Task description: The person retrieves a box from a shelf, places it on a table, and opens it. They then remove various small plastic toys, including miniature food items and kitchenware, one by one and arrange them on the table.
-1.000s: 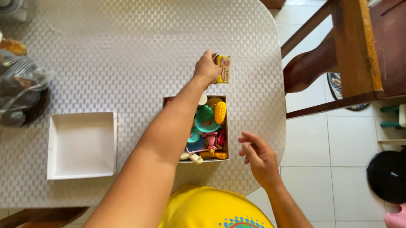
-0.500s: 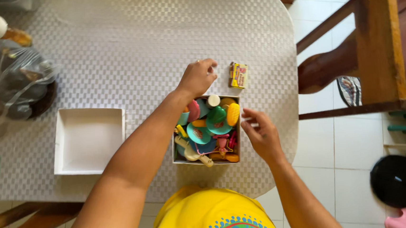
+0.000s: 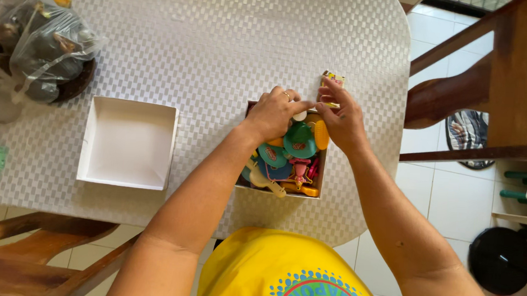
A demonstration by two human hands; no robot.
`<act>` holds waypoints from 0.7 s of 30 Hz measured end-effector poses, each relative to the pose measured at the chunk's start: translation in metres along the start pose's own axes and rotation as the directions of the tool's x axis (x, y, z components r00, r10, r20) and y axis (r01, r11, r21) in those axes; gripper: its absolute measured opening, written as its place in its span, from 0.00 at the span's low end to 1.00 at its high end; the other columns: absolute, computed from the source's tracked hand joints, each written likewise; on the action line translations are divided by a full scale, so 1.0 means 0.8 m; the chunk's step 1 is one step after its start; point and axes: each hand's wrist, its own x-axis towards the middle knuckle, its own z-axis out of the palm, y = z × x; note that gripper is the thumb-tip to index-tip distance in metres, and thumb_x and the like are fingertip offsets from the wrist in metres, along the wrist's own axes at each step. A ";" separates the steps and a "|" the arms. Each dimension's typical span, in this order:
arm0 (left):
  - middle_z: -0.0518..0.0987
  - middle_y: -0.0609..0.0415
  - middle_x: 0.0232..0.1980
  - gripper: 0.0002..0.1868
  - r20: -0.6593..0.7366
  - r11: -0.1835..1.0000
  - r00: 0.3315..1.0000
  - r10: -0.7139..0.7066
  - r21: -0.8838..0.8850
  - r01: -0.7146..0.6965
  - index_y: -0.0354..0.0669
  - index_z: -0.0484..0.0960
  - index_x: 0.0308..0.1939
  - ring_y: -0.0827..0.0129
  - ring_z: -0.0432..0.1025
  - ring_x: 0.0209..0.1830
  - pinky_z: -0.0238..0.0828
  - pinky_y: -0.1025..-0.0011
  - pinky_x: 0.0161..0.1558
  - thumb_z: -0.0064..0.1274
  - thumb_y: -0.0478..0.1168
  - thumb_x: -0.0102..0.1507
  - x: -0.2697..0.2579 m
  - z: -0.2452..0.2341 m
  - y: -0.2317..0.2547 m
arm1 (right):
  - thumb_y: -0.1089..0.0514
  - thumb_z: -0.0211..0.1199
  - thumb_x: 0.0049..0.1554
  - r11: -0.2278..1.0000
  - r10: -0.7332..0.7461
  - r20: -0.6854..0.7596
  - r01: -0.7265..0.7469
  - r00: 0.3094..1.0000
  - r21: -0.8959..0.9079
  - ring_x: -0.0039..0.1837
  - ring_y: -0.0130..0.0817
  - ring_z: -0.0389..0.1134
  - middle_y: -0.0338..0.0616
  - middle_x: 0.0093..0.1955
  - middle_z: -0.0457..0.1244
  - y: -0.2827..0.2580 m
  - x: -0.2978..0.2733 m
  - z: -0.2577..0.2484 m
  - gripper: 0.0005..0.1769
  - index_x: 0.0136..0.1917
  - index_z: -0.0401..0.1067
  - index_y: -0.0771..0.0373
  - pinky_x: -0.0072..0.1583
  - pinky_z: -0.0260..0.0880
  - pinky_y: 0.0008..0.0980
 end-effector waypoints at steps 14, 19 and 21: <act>0.84 0.53 0.46 0.19 0.106 0.600 0.928 -0.357 -0.735 0.315 0.38 0.76 0.50 0.70 0.80 0.46 0.79 0.71 0.49 0.64 0.31 0.57 -0.029 -0.017 -0.002 | 0.64 0.68 0.61 0.978 0.059 0.184 -0.093 0.981 0.187 0.56 0.28 0.69 0.45 0.58 0.69 -0.015 -0.028 0.013 0.26 0.72 0.71 0.62 0.57 0.74 0.29; 0.84 0.55 0.49 0.37 0.074 0.686 0.957 -0.280 -0.682 0.253 0.46 0.64 0.72 0.71 0.80 0.47 0.77 0.71 0.51 0.60 0.32 0.60 -0.041 -0.029 0.007 | 0.65 0.66 0.60 0.994 0.015 0.154 -0.032 0.988 0.104 0.58 0.27 0.71 0.44 0.60 0.71 -0.024 -0.026 0.017 0.26 0.71 0.69 0.63 0.59 0.74 0.29; 0.84 0.52 0.51 0.34 0.116 0.481 0.969 -0.220 -0.851 0.211 0.47 0.67 0.74 0.70 0.78 0.50 0.77 0.70 0.55 0.59 0.32 0.64 -0.038 -0.031 -0.006 | 0.67 0.61 0.62 0.954 0.037 0.145 -0.078 0.989 0.290 0.62 0.26 0.70 0.43 0.65 0.68 -0.024 -0.023 0.014 0.27 0.74 0.65 0.64 0.62 0.73 0.28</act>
